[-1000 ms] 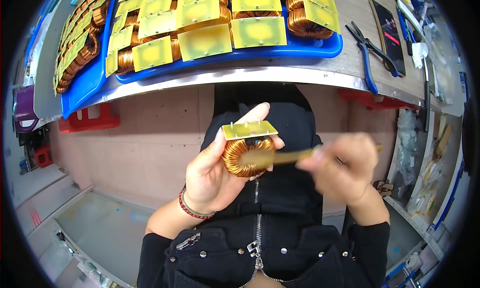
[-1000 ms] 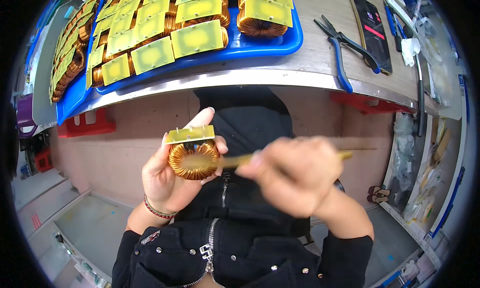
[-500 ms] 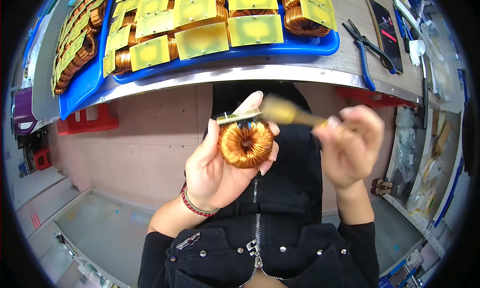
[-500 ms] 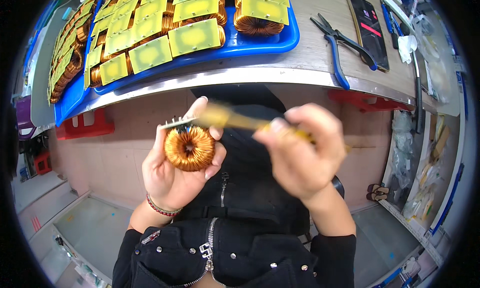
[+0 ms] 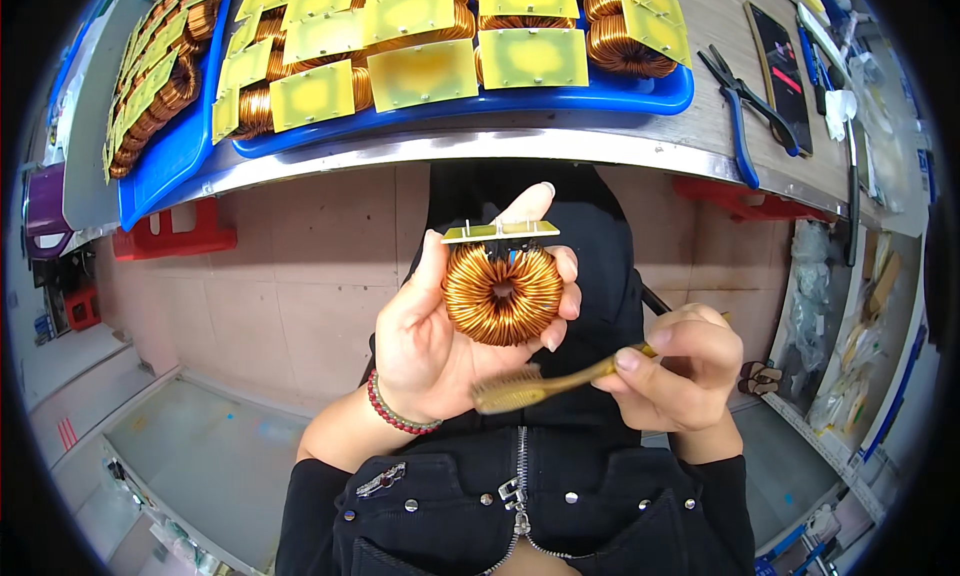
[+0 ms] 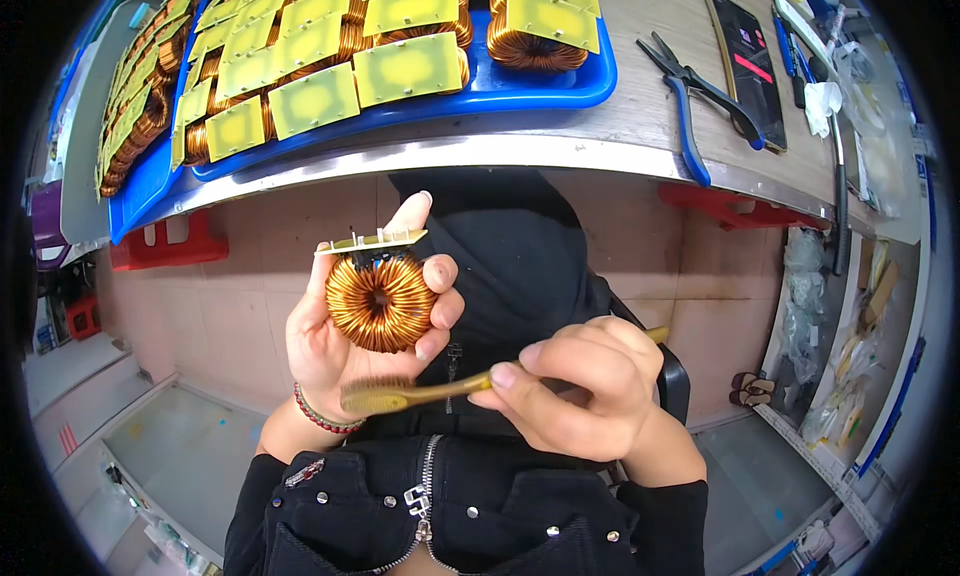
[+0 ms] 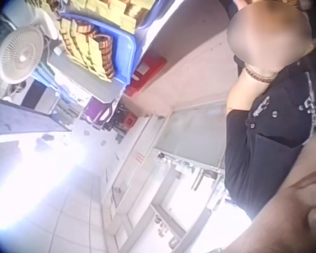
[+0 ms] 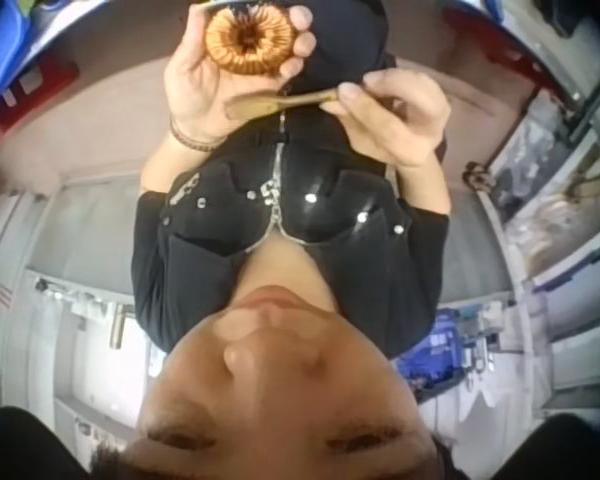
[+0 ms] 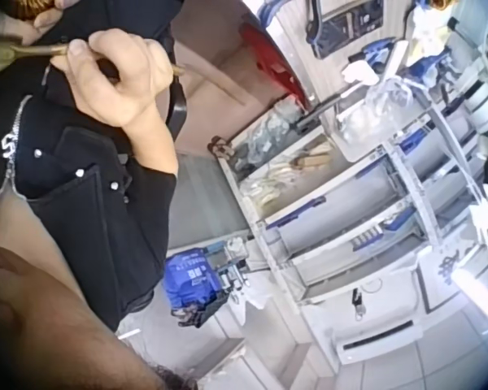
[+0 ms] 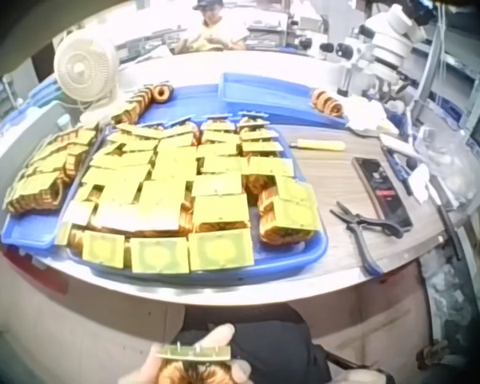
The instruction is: The person cleans copper wire coils on small square circuit boards using a brush and pliers. They pick up each component from a blue tray, brush the copper windings, and occasionally use pliers to adjust the metal leads before placing the item back on the tray.
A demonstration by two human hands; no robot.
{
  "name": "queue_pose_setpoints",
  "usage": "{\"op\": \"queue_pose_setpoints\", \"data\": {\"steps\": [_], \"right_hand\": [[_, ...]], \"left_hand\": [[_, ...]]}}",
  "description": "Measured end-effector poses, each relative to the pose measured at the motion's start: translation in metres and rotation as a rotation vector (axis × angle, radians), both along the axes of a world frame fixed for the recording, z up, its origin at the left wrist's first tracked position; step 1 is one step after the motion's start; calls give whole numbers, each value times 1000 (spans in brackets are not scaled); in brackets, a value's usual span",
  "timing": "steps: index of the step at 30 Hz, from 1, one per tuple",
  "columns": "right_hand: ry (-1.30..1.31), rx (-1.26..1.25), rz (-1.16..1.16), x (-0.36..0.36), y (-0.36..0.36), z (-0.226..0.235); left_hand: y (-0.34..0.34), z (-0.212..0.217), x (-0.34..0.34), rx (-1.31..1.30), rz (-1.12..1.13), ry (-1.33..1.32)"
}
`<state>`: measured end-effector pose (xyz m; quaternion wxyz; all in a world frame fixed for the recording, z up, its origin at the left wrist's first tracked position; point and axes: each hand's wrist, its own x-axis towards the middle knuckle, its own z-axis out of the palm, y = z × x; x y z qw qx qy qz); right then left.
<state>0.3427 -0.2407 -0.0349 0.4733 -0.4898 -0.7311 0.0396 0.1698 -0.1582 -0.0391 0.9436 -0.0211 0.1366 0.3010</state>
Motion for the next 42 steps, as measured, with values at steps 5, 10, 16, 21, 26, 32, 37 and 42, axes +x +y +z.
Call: {"op": "queue_pose_setpoints", "data": {"steps": [5,10,16,21,26,32,37,42], "right_hand": [[-74,-7,-15,0,0,-1],[-122,53,-187,9,8,-5],[-1,-11,-444,25,14,6],[-329,12,-87,-4,1,14],[-365,47,-425,10,10,26],[-347,49,-342,11,10,32],[-410,35,-127,17,8,35],[-510,-87,-27,23,10,59]], "left_hand": [[-1,5,-1,-38,-12,-13],[-2,10,-2,138,-26,157],[-6,-4,-5,1020,249,786],[-2,-13,-5,1566,575,1197],[-2,-12,-4,1728,719,1368],[2,-12,-4,1724,700,1359],[2,-5,-3,1709,610,1351],[1,12,-14,1639,127,1370]]}}
